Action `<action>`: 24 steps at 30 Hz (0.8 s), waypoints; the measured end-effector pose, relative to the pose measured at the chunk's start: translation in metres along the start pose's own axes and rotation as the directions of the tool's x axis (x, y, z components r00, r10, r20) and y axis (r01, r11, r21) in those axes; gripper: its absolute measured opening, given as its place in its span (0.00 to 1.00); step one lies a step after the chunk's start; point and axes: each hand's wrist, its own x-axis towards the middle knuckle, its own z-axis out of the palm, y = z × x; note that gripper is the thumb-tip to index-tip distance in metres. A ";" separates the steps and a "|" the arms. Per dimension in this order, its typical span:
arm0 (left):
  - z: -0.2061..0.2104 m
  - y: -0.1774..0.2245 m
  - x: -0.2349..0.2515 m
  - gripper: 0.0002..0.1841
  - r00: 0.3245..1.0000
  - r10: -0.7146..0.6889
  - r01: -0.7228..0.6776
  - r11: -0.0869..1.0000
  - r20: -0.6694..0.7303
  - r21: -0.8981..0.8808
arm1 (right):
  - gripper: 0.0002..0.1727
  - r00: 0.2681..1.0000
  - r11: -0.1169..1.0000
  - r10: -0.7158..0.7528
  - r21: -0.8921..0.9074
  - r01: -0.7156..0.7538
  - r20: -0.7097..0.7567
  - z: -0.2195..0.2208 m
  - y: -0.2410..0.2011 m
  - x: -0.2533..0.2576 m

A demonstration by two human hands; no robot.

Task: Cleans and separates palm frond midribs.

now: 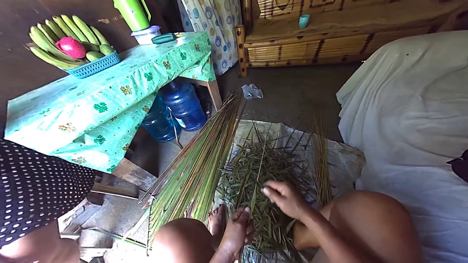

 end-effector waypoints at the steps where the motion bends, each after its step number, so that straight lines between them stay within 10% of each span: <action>1: 0.001 0.002 0.003 0.16 1.000 0.000 0.000 1.000 -0.018 0.001 | 0.20 0.996 0.999 -0.043 0.014 0.042 0.081 0.008 -0.007 -0.010; 6: 0.004 0.005 0.007 0.16 0.999 0.024 -0.025 1.000 -0.042 -0.005 | 0.19 0.959 0.961 -0.212 -0.140 0.239 0.186 0.029 -0.008 -0.020; 11: 0.006 0.001 0.003 0.17 1.000 -0.001 0.000 1.000 -0.011 -0.011 | 0.21 1.000 0.974 0.001 -0.227 -0.006 -0.023 0.005 0.013 0.009; 14: 0.006 0.000 0.001 0.17 1.000 -0.008 0.008 1.000 0.007 -0.001 | 0.18 0.979 0.988 0.140 -0.046 -0.148 -0.150 -0.005 0.020 0.020; 20: 0.005 0.002 0.003 0.18 1.000 -0.017 0.017 0.999 0.005 0.051 | 0.19 0.924 0.787 0.271 0.491 -0.373 0.269 0.009 -0.007 0.002; 24: 0.004 -0.003 -0.002 0.20 0.999 -0.021 0.018 0.998 0.044 0.066 | 0.20 0.947 0.748 0.294 0.586 -0.311 0.127 0.003 0.001 0.012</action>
